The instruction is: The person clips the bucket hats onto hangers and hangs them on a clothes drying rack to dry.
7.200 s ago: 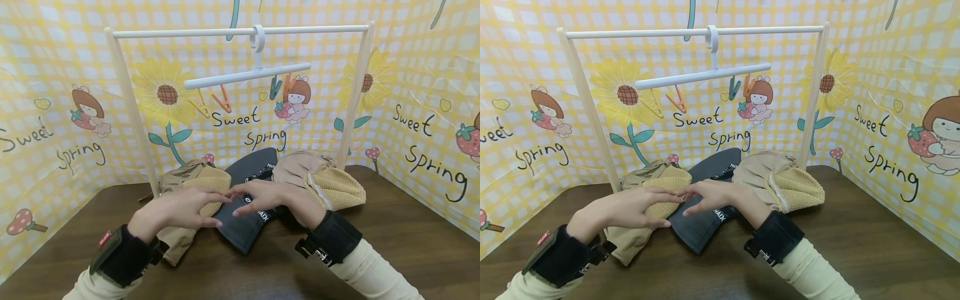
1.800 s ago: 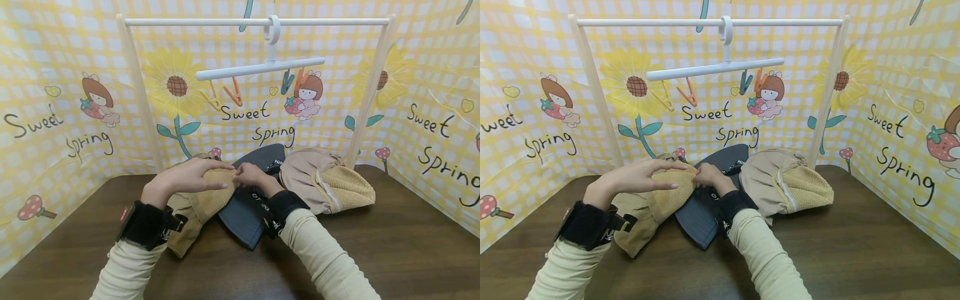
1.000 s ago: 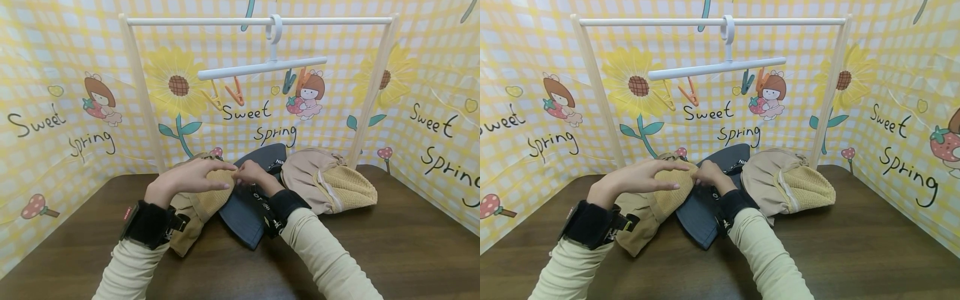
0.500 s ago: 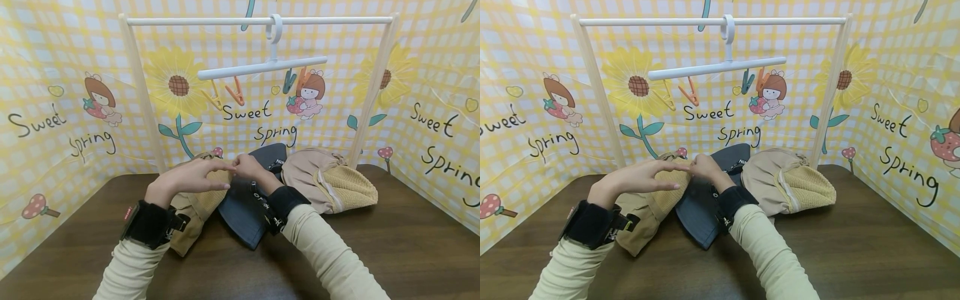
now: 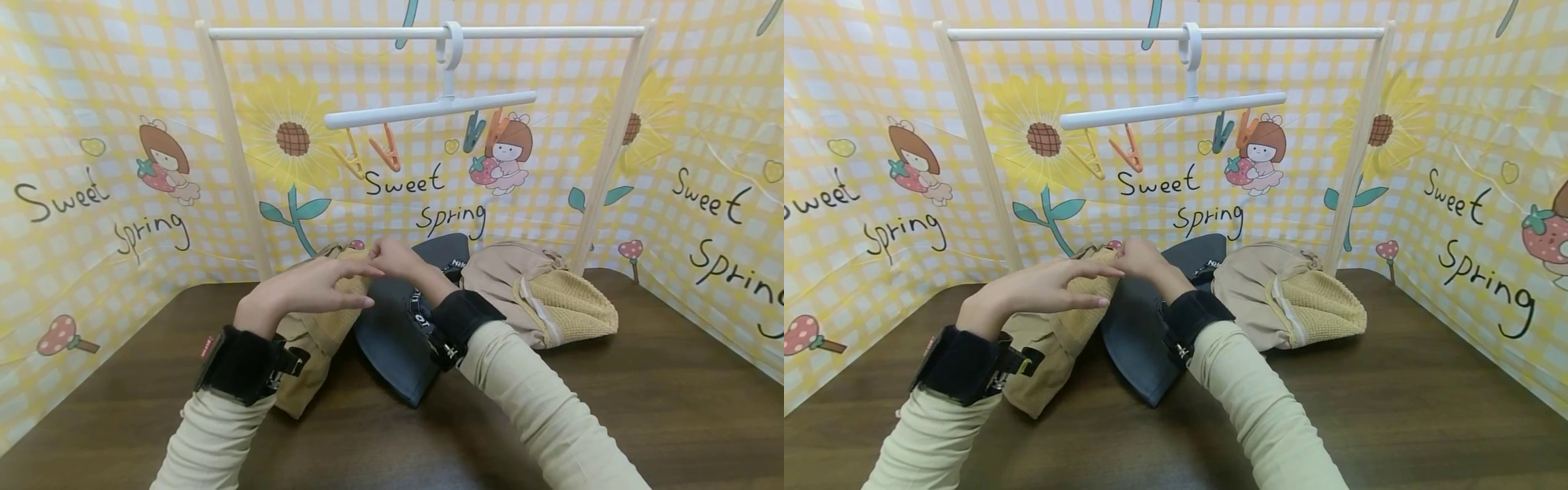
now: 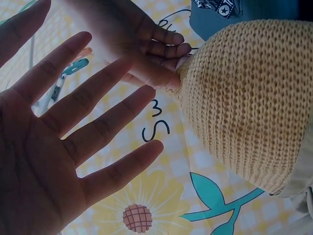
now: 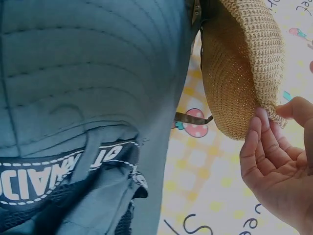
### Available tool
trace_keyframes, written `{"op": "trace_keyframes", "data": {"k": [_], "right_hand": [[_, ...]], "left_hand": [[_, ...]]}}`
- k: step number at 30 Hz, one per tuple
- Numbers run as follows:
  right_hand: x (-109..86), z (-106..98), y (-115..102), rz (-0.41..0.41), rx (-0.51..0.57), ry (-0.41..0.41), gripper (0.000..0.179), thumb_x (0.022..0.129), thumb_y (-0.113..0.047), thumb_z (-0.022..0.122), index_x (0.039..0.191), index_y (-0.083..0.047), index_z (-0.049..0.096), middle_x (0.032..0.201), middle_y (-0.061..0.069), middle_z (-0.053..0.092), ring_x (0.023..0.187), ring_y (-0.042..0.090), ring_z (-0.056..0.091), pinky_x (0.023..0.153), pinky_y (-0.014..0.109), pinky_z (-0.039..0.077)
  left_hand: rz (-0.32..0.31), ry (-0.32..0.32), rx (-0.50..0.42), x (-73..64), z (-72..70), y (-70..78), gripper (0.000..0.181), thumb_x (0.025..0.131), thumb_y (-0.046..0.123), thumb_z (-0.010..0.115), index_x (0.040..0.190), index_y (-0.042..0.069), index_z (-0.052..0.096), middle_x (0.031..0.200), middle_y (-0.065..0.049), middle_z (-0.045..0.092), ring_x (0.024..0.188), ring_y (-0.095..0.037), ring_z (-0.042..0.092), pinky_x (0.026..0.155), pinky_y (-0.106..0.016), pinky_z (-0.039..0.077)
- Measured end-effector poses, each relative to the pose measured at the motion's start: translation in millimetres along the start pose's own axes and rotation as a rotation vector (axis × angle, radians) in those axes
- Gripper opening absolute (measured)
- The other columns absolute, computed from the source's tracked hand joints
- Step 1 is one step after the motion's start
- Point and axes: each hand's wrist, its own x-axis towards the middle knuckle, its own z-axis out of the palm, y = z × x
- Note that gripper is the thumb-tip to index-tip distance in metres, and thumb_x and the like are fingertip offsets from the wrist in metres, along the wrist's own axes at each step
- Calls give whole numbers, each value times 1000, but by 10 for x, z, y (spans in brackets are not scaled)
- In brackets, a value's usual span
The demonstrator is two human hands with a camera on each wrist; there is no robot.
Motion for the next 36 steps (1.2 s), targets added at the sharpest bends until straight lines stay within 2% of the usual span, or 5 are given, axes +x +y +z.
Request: {"op": "trace_keyframes", "data": {"k": [5, 10, 20, 27, 36], "right_hand": [[29, -24, -107, 5, -19, 18, 38, 87, -4, 59, 54, -13, 40, 49, -4, 33, 42, 6, 26, 44, 20, 22], [56, -58, -228, 23, -51, 21, 35, 89, -8, 61, 59, -13, 43, 51, -4, 37, 43, 7, 30, 44, 21, 25], [91, -152, -383, 8, -5, -4, 17, 89, -1, 56, 77, -7, 46, 63, 1, 46, 49, 10, 42, 47, 21, 32], [118, -254, -484, 32, -35, 15, 12, 87, 3, 54, 86, -5, 45, 69, 3, 45, 52, 10, 36, 51, 22, 31], [117, -316, -528, 46, -25, 15, 19, 90, 4, 54, 78, -6, 43, 58, 3, 49, 52, 13, 47, 51, 22, 34]], "left_hand": [[17, 31, 28, -16, -10, -8, 49, 96, 30, 63, 140, 10, 53, 132, -9, 57, 85, -21, 59, 82, -42, 45], [18, 33, 14, -32, -16, -13, 50, 97, 30, 62, 141, 9, 52, 140, -11, 52, 123, -31, 51, 97, -50, 40], [-5, 41, -24, -70, -62, -2, 48, 98, 29, 60, 141, 9, 52, 137, -11, 54, 118, -30, 53, 94, -49, 42], [37, 130, -14, -128, -115, -3, 43, 98, 25, 61, 138, 10, 56, 105, -9, 66, 60, -15, 39, 65, -35, 39], [52, 182, -9, -162, -131, -22, 39, 98, 23, 60, 136, 10, 58, 131, -10, 60, 92, -21, 55, 78, -40, 42]]}}
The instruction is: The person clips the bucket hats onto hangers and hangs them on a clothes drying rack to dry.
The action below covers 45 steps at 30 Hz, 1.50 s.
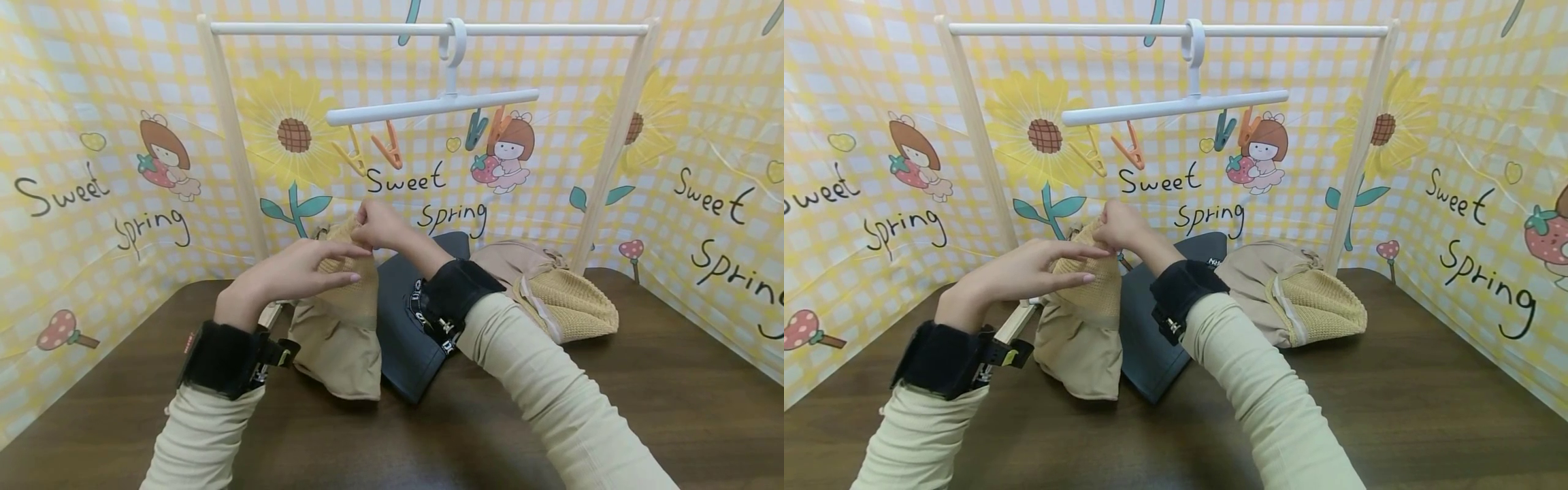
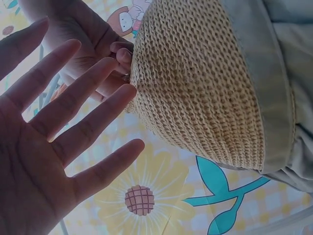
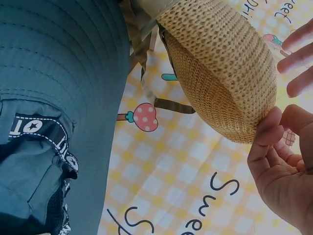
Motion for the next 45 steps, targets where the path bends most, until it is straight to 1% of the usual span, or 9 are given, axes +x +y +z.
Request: {"op": "trace_keyframes", "data": {"k": [4, 7, 9, 11, 17, 24, 27, 35, 45], "right_hand": [[8, -10, -22, 0, 8, 0, 32, 91, 3, 54, 65, -9, 40, 52, 1, 49, 48, 13, 51, 48, 21, 32], [21, -24, -35, 3, 4, 3, 42, 91, 2, 54, 55, -11, 37, 47, 0, 47, 44, 11, 51, 45, 20, 30], [25, -35, -41, 8, 3, 9, 43, 91, 1, 55, 53, -12, 37, 46, -1, 46, 44, 10, 52, 45, 20, 31], [27, -46, -44, 12, -3, 16, 43, 90, 0, 55, 53, -12, 37, 45, -2, 46, 44, 10, 52, 45, 19, 33], [21, -75, -40, 9, -33, 28, 38, 93, -4, 53, 57, -12, 43, 48, -2, 49, 47, 11, 54, 47, 19, 34], [12, -109, -43, -9, -53, 45, 25, 97, -9, 53, 74, -6, 61, 54, 0, 55, 49, 10, 55, 49, 19, 38], [14, -119, -51, -16, -57, 55, 21, 98, -10, 53, 81, -5, 64, 55, 0, 55, 49, 9, 54, 50, 19, 38], [15, -136, -81, -23, -97, 39, 33, 98, -10, 52, 65, -8, 57, 49, -2, 51, 46, 9, 51, 50, 21, 38], [3, -195, -120, -17, -95, 37, 35, 99, -14, 55, 65, -7, 58, 51, 0, 52, 48, 10, 54, 54, 22, 42]], "left_hand": [[-5, -2, 3, 0, -2, -5, 39, 99, 22, 60, 136, 10, 58, 132, -10, 59, 95, -23, 57, 79, -42, 44], [-17, -2, -3, 0, -4, -5, 40, 99, 22, 60, 136, 10, 58, 132, -11, 59, 101, -24, 59, 83, -44, 46], [-19, 1, -3, 1, -7, -4, 40, 98, 23, 60, 136, 9, 58, 133, -12, 58, 109, -26, 59, 87, -47, 47], [-26, 1, -9, -2, -13, -5, 41, 99, 23, 60, 137, 9, 57, 133, -13, 58, 115, -30, 57, 91, -50, 46], [-15, 1, -10, -9, -26, -5, 41, 99, 25, 59, 136, 7, 57, 133, -14, 58, 118, -32, 56, 95, -53, 43], [3, 3, -9, -7, -27, -6, 41, 99, 23, 58, 136, 5, 57, 133, -14, 58, 114, -31, 58, 94, -53, 43], [15, 9, -5, -7, -30, -8, 40, 99, 22, 58, 136, 5, 57, 132, -14, 59, 113, -31, 59, 93, -53, 44], [9, 20, 5, -20, -26, -2, 40, 100, 23, 57, 136, 6, 57, 134, -13, 57, 117, -31, 57, 95, -53, 43], [35, 51, 20, 4, -34, -9, 37, 100, 19, 58, 134, 5, 58, 122, -12, 65, 114, -32, 58, 90, -52, 47]]}}
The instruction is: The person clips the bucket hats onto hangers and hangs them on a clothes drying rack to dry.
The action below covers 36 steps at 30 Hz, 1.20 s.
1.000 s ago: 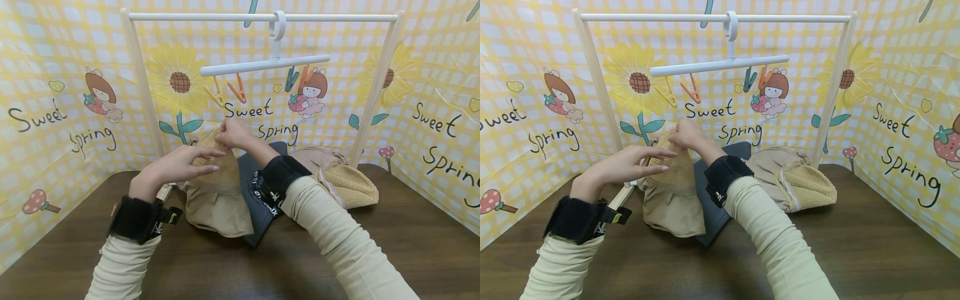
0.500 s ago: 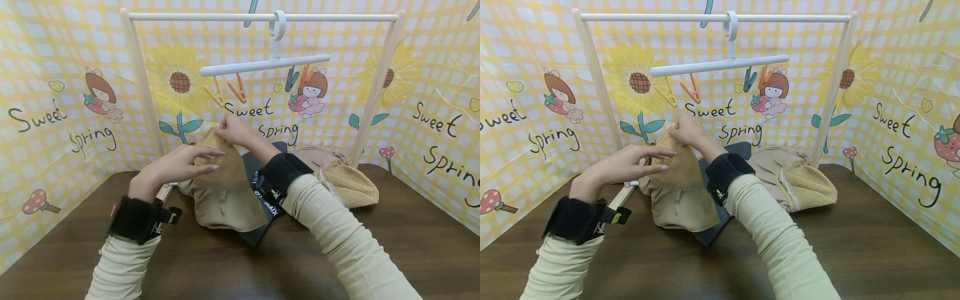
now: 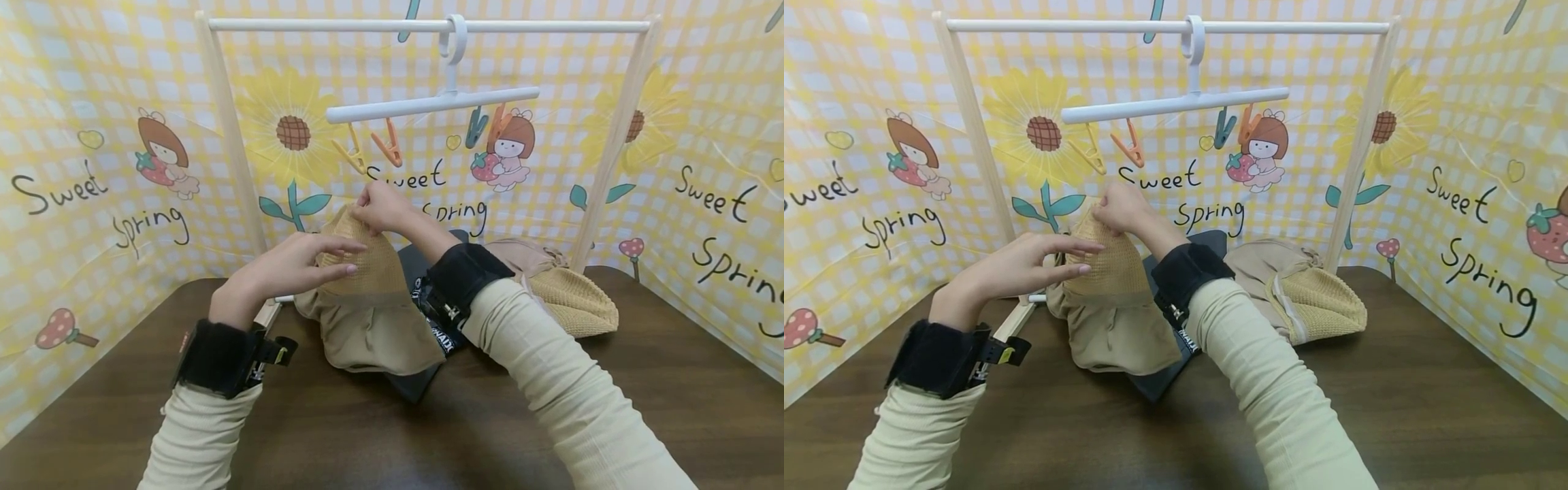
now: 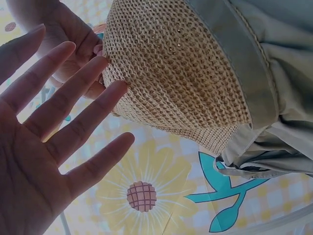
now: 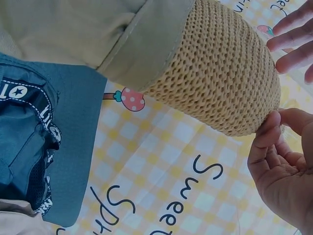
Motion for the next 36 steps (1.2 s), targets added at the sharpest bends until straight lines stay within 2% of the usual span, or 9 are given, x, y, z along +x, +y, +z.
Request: {"op": "trace_keyframes", "data": {"k": [10, 16, 20, 23, 30, 36], "right_hand": [[5, -48, -41, -8, 15, -20, 33, 99, -14, 55, 68, -6, 61, 51, -1, 53, 47, 9, 53, 56, 22, 43], [-15, -93, -72, -5, 14, -34, 33, 99, -13, 55, 67, -6, 60, 51, -1, 52, 47, 9, 53, 59, 23, 47], [-22, -121, -66, 13, 5, -28, 31, 99, -14, 55, 71, -4, 62, 52, 0, 53, 48, 9, 55, 61, 24, 49], [-24, -141, -52, 27, 1, -31, 26, 100, -16, 55, 79, -3, 66, 54, 0, 54, 50, 10, 56, 65, 26, 51], [-30, -211, -70, 21, 3, -30, 22, 100, -15, 53, 92, 0, 67, 55, 0, 55, 50, 9, 55, 67, 27, 51], [-49, -290, -91, 28, -18, 4, 18, 99, -15, 54, 101, 1, 63, 59, 0, 56, 50, 7, 55, 66, 27, 52]], "left_hand": [[37, 84, 2, 13, -1, 2, 32, 100, 17, 57, 129, 5, 63, 116, -12, 68, 109, -29, 62, 85, -48, 49], [44, 99, 5, 14, -3, -6, 31, 99, 16, 59, 127, 4, 64, 117, -10, 68, 110, -27, 61, 86, -46, 48], [57, 109, 3, 6, -10, -15, 30, 99, 15, 59, 126, 4, 65, 118, -11, 67, 101, -24, 64, 74, -40, 48], [62, 112, -4, -3, -16, -15, 29, 99, 15, 58, 125, 4, 65, 118, -12, 67, 96, -24, 65, 67, -37, 46], [49, 110, -11, -21, -29, -11, 30, 99, 15, 58, 126, 3, 64, 119, -12, 67, 108, -28, 62, 84, -46, 48], [42, 105, -16, -14, -43, 1, 31, 99, 16, 58, 126, 3, 64, 119, -12, 67, 109, -27, 62, 86, -47, 48]]}}
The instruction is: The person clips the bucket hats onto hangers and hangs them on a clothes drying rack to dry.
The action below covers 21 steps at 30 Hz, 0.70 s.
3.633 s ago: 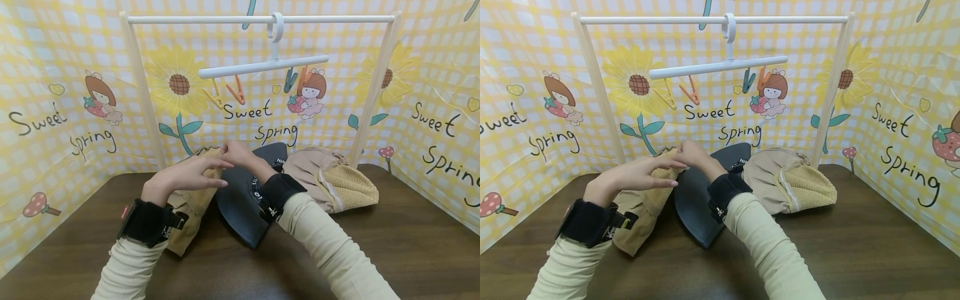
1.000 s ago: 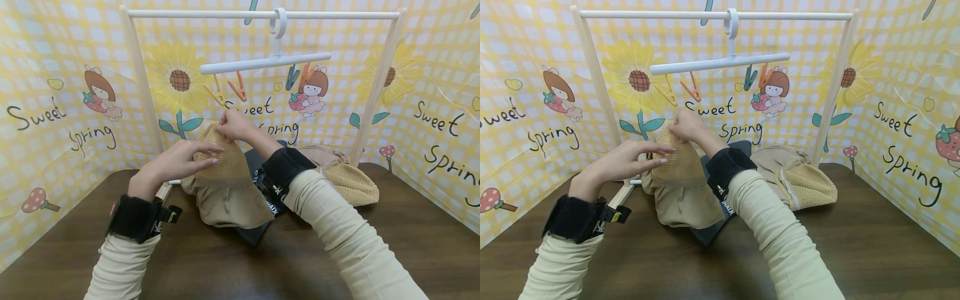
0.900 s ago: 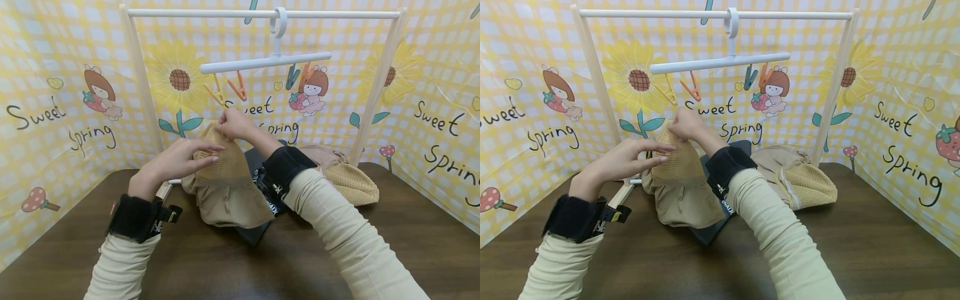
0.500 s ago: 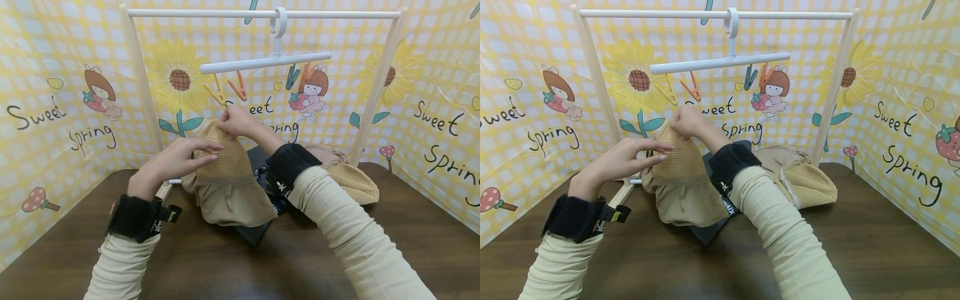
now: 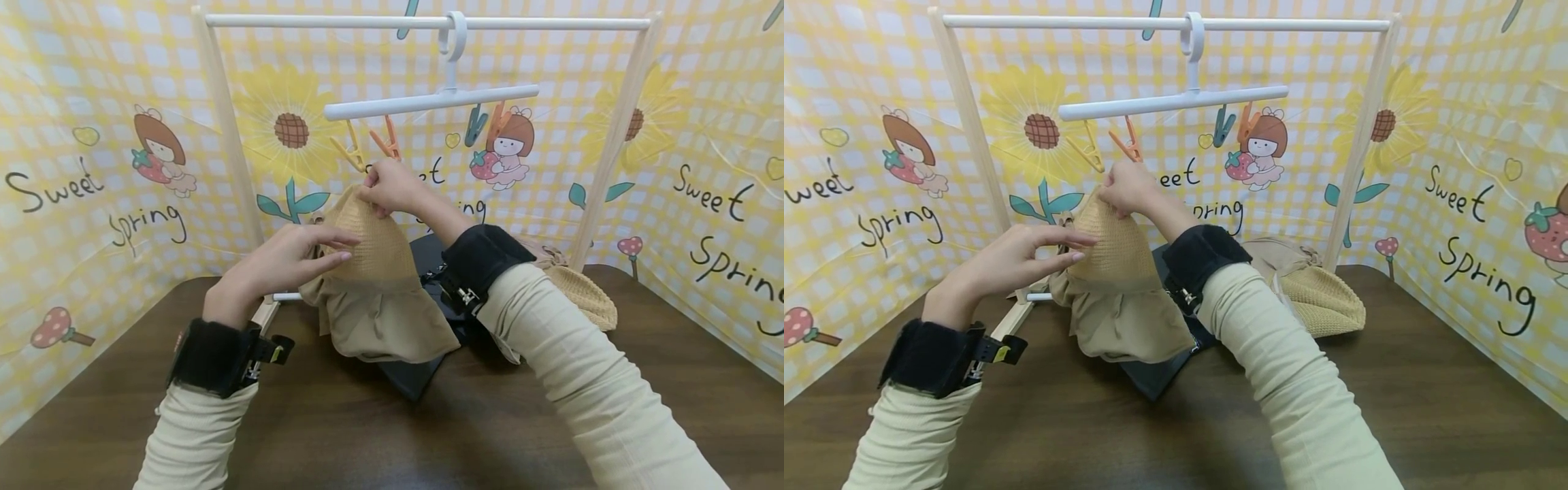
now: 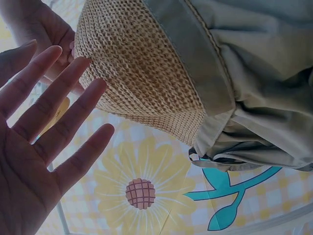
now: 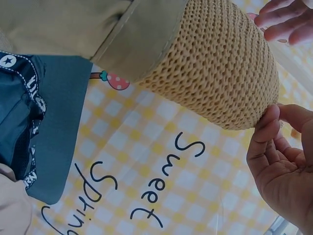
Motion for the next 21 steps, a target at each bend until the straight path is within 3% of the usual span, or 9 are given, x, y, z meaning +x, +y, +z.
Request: {"op": "trace_keyframes", "data": {"k": [8, 21], "right_hand": [[-5, -75, 15, -17, -3, 11, 18, 99, -14, 54, 97, 2, 63, 55, -1, 54, 47, 6, 53, 61, 23, 50], [8, -149, -21, -25, -22, 23, 20, 99, -13, 54, 81, -3, 58, 57, 0, 52, 45, 5, 53, 58, 22, 48]], "left_hand": [[4, 7, 22, 9, 5, -2, 29, 99, 15, 59, 125, 4, 66, 116, -11, 68, 103, -25, 64, 79, -44, 50], [-9, 2, 44, -8, -6, -15, 30, 99, 16, 58, 126, 5, 65, 115, -9, 68, 102, -23, 64, 80, -42, 49]]}}
